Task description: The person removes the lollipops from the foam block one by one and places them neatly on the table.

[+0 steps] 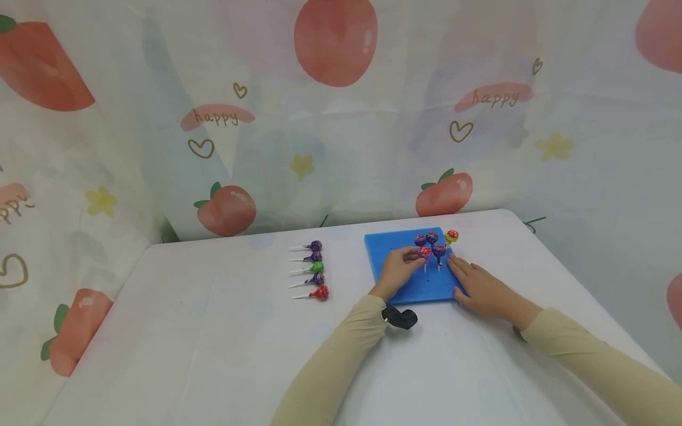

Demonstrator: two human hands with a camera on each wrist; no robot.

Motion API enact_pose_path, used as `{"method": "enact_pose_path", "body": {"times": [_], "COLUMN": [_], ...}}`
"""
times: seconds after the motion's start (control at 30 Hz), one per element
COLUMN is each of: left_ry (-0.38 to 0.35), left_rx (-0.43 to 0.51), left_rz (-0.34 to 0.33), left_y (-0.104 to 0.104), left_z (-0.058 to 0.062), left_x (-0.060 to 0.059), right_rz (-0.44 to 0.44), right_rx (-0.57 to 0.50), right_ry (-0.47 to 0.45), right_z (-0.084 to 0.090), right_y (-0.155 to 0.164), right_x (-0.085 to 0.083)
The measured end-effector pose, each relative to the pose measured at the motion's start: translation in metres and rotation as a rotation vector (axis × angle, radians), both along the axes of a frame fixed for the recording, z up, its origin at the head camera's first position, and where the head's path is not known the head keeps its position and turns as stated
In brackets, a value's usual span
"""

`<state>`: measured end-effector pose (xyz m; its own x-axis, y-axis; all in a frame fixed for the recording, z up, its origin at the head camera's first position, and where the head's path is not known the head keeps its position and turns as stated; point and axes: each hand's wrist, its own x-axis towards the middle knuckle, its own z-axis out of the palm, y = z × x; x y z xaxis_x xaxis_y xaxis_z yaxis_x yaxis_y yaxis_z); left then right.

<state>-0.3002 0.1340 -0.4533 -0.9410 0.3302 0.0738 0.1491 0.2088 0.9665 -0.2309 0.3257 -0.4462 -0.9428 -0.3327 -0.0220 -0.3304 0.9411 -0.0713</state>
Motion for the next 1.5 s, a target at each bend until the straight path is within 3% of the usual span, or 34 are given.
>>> {"method": "enact_pose_path", "body": {"times": [0.17, 0.43, 0.63, 0.97, 1.23, 1.5], "left_ry": [0.015, 0.104, 0.108, -0.008, -0.136, -0.191], "left_rx": [-0.029, -0.109, -0.098, 0.102, 0.388, 0.464], "left_rz": [0.004, 0.028, 0.051, 0.074, 0.071, 0.03], "left_y": [0.005, 0.012, 0.014, 0.011, 0.002, -0.012], "left_z": [-0.001, -0.004, -0.003, -0.003, 0.0, 0.017], "left_x": [-0.001, -0.001, 0.001, 0.002, 0.002, 0.006], "right_rz": [0.008, 0.008, 0.01, 0.005, -0.004, -0.009], "right_rx": [-0.004, -0.007, -0.005, -0.026, -0.011, -0.02], "right_ry": [-0.003, -0.004, -0.003, 0.014, -0.008, -0.015], "right_z": [0.001, -0.001, 0.0, -0.004, -0.003, -0.002], "right_y": [0.001, 0.001, 0.001, 0.002, 0.001, 0.001], "right_x": [0.0, -0.002, -0.001, -0.004, -0.004, -0.003]}}
